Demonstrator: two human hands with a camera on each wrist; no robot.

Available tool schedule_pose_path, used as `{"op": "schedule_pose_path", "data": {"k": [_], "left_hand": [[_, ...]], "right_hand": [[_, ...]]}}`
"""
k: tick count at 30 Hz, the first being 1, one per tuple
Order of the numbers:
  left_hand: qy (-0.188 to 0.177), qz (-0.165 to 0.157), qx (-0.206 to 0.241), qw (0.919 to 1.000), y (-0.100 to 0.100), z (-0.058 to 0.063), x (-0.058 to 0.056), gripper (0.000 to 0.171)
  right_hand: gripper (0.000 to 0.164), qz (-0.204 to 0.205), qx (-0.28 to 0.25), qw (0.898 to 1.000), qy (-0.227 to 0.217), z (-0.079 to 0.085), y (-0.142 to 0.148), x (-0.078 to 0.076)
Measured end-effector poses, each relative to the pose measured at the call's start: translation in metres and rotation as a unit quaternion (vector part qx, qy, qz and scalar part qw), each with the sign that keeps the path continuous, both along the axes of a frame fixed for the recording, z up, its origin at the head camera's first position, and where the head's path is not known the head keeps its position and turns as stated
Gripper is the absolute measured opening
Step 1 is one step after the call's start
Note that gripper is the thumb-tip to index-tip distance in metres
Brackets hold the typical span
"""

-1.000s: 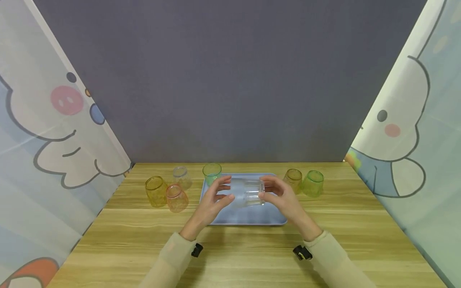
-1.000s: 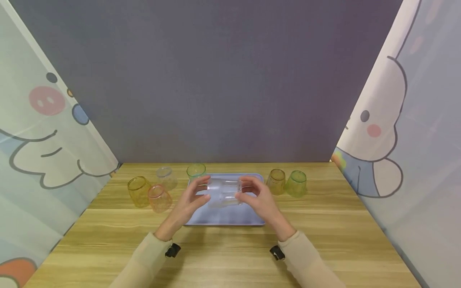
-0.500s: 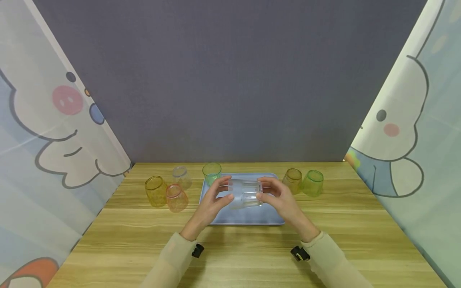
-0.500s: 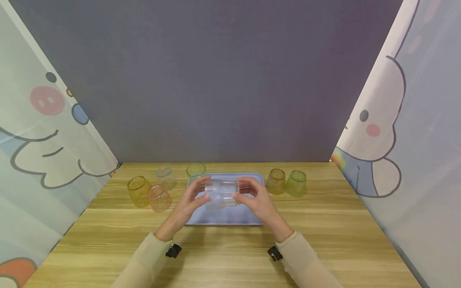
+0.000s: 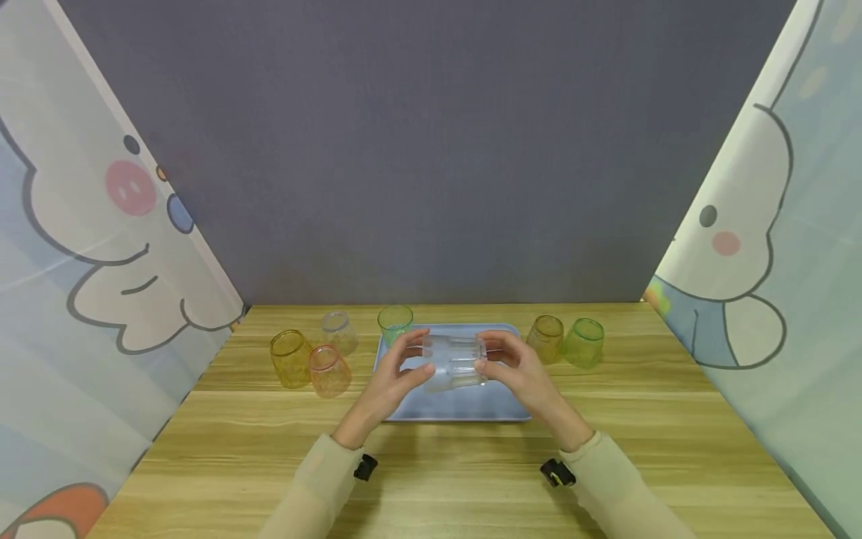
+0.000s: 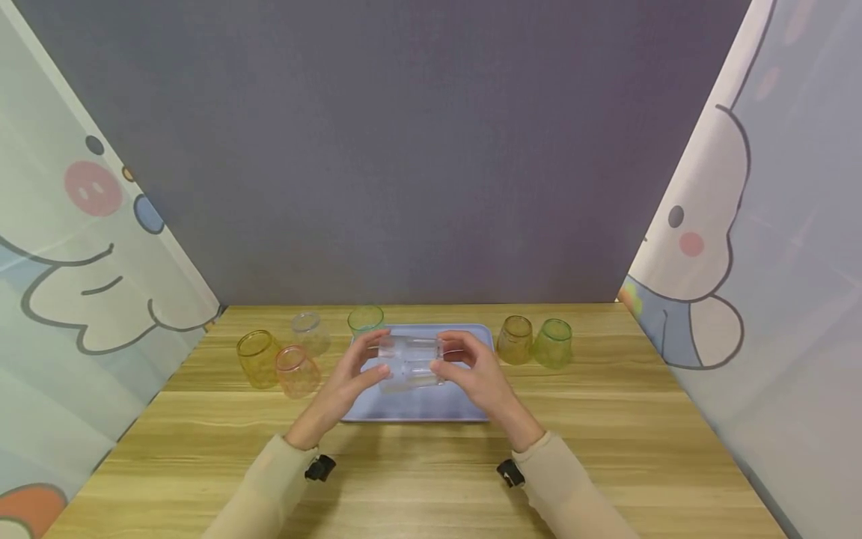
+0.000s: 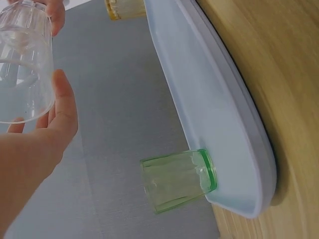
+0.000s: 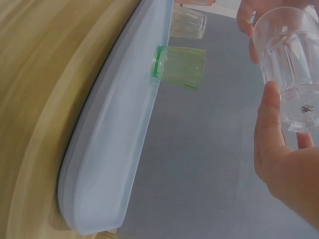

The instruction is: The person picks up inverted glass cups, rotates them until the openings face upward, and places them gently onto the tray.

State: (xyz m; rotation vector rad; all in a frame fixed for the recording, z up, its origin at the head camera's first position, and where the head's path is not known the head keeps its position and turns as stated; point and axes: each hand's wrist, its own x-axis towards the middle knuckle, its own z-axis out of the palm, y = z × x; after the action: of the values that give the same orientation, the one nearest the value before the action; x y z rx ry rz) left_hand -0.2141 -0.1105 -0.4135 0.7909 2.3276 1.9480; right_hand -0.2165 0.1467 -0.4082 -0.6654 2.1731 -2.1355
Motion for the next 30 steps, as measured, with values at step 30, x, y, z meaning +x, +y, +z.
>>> {"op": "schedule_pose_path", "data": {"k": [30], "left_hand": [[0.011, 0.045, -0.047, 0.9978, -0.015, 0.027, -0.002, 0.057]], "right_hand": [[0.042, 0.04, 0.031, 0.999, -0.012, 0.018, 0.004, -0.002]]}}
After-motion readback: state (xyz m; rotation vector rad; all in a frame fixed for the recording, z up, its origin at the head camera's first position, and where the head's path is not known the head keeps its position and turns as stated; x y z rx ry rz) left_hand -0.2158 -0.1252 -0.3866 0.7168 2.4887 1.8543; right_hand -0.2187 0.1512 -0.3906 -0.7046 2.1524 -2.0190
